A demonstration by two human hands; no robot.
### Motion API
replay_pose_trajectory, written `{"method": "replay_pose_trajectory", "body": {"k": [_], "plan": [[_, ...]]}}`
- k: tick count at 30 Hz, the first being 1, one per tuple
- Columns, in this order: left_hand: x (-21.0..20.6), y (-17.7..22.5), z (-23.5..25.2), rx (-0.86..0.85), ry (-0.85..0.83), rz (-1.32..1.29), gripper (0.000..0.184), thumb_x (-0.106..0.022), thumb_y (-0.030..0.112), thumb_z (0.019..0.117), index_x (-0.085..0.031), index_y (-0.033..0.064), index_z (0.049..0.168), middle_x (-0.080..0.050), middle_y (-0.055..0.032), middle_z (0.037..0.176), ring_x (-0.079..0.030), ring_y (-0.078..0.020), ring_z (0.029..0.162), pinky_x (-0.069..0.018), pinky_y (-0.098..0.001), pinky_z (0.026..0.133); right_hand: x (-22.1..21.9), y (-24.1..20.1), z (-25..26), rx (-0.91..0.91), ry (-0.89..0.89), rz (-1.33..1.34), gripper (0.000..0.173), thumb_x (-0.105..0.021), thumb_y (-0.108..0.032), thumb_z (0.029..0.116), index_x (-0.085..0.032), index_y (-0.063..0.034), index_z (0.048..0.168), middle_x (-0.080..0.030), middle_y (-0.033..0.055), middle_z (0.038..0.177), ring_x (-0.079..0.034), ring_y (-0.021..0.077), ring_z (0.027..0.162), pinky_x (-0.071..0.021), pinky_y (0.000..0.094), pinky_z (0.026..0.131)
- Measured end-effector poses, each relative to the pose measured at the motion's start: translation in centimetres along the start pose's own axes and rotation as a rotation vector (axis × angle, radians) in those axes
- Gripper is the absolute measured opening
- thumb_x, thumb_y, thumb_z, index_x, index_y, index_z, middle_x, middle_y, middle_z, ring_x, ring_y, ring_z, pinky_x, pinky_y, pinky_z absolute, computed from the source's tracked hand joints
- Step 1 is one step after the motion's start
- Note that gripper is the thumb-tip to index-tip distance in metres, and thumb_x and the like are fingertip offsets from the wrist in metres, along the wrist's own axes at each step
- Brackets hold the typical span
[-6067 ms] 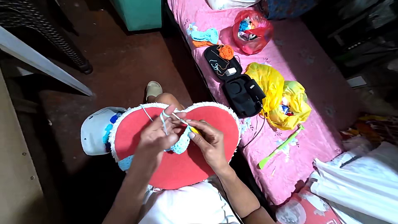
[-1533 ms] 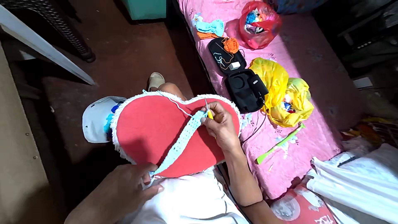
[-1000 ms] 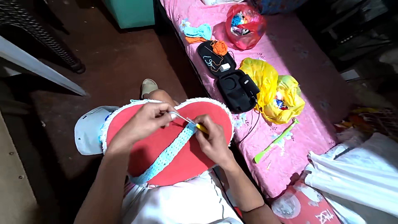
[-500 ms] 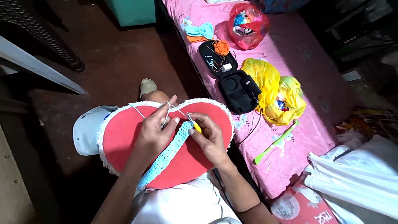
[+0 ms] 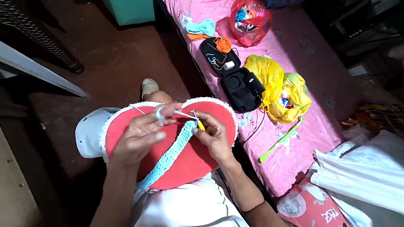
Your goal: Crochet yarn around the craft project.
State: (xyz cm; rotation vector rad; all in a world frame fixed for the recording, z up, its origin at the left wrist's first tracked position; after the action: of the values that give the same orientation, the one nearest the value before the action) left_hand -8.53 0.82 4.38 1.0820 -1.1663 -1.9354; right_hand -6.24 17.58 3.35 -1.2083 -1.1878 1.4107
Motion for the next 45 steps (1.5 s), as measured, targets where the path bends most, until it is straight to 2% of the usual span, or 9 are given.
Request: {"method": "replay_pose_trajectory", "body": {"k": [3,6,8,16,20,26,34,40,45], "plan": [[-2.3,-2.2,0.6,0.082,0.119,0.131,0.084,-0.078,0.021,0.0831,-0.038,0.0222,0.157,-0.068,-0.0008,0.122,-0.067,-0.0136,0.106,-0.0571,-0.0292,0.092,0.0,-0.1,-0.1,-0.006,-0.024,0.014,0.036,-0.059,0.009,0.0921,-0.064,0.0027,0.127,-0.070,0.0048,0.105,-0.055,-0.0024,0.068,-0.0472,0.0140,0.061],[-2.7,-2.7,0.5,0.129,0.308,0.148,0.086,-0.069,-0.007,0.0809,-0.038,0.0157,0.158,-0.072,-0.0010,0.095,-0.070,-0.0095,0.081,-0.0589,-0.0221,0.075,0.4,-0.5,-0.2,0.017,-0.044,-0.057,0.035,-0.058,0.006,0.0946,-0.063,0.0033,0.130,-0.070,0.0056,0.108,-0.058,-0.0006,0.075,-0.0501,0.0161,0.067],[-2.6,-2.8,0.3,0.145,0.347,0.113,0.086,-0.066,-0.012,0.0808,-0.038,0.0145,0.158,-0.073,-0.0012,0.093,-0.070,-0.0088,0.078,-0.0591,-0.0211,0.073,0.8,-0.8,-0.2,0.039,-0.061,-0.139,0.036,-0.055,0.004,0.0965,-0.063,0.0030,0.132,-0.070,0.0064,0.115,-0.062,0.0008,0.085,-0.0531,0.0179,0.076],[-2.0,-4.0,-0.2,0.208,0.336,-0.013,0.072,-0.064,-0.011,0.0824,-0.049,0.0084,0.151,-0.074,-0.0034,0.092,-0.070,-0.0091,0.079,-0.0598,-0.0231,0.075,2.0,-1.0,0.4,0.062,-0.250,-0.234,0.033,-0.055,0.004,0.0953,-0.068,0.0029,0.125,-0.071,0.0080,0.117,-0.066,0.0081,0.105,-0.0557,0.0259,0.094],[-1.5,-3.8,-0.5,0.214,0.370,-0.008,0.064,-0.063,-0.008,0.0863,-0.052,0.0069,0.148,-0.072,-0.0037,0.092,-0.068,-0.0091,0.078,-0.0587,-0.0229,0.075,3.0,-1.3,0.6,0.148,-0.277,-0.456,0.028,-0.059,0.000,0.0945,-0.075,-0.0035,0.117,-0.067,0.0022,0.092,-0.060,0.0031,0.082,-0.0528,0.0191,0.075],[-1.4,-3.3,-0.6,0.190,0.438,0.094,0.063,-0.063,-0.011,0.0855,-0.053,0.0039,0.146,-0.072,-0.0018,0.089,-0.067,-0.0075,0.074,-0.0579,-0.0206,0.070,2.5,-2.8,0.2,0.358,-0.223,-0.859,0.033,-0.060,-0.004,0.0934,-0.080,-0.0177,0.115,-0.059,0.0006,0.078,-0.053,0.0063,0.065,-0.0455,0.0248,0.059],[-2.1,-2.3,-0.9,0.082,0.483,0.393,0.061,-0.067,-0.006,0.0864,-0.051,-0.0006,0.145,-0.074,0.0013,0.096,-0.068,-0.0014,0.077,-0.0554,-0.0148,0.068,0.2,-4.3,-1.6,0.451,-0.055,-1.275,0.041,-0.058,0.001,0.0884,-0.080,-0.0203,0.116,-0.062,0.0080,0.078,-0.060,0.0180,0.064,-0.0472,0.0287,0.051],[-2.6,-2.2,-1.2,0.032,0.571,0.507,0.064,-0.071,0.000,0.0862,-0.050,-0.0009,0.146,-0.074,0.0033,0.091,-0.063,0.0019,0.071,-0.0514,-0.0129,0.063,0.1,-2.6,-2.4,0.216,0.038,-1.033,0.037,-0.057,-0.003,0.0943,-0.074,-0.0110,0.126,-0.063,0.0081,0.090,-0.061,0.0129,0.070,-0.0527,0.0264,0.058],[-3.8,-2.7,-1.3,0.008,0.516,0.377,0.063,-0.068,-0.005,0.0861,-0.048,-0.0057,0.146,-0.073,0.0019,0.089,-0.065,-0.0009,0.072,-0.0540,-0.0152,0.066,0.8,-0.5,-1.8,0.006,0.060,-0.453,0.040,-0.058,0.000,0.0962,-0.060,0.0014,0.136,-0.070,0.0113,0.110,-0.068,0.0101,0.096,-0.0574,0.0251,0.087]]}}
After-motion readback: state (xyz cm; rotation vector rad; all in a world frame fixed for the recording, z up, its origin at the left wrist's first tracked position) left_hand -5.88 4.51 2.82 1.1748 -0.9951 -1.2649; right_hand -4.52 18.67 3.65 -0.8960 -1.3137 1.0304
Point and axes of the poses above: each hand's wrist, its own z-axis towards the middle knuckle, its own x-axis out of the back of the hand, y = z × x, the point moved 9 cm from there along z, towards the middle knuckle
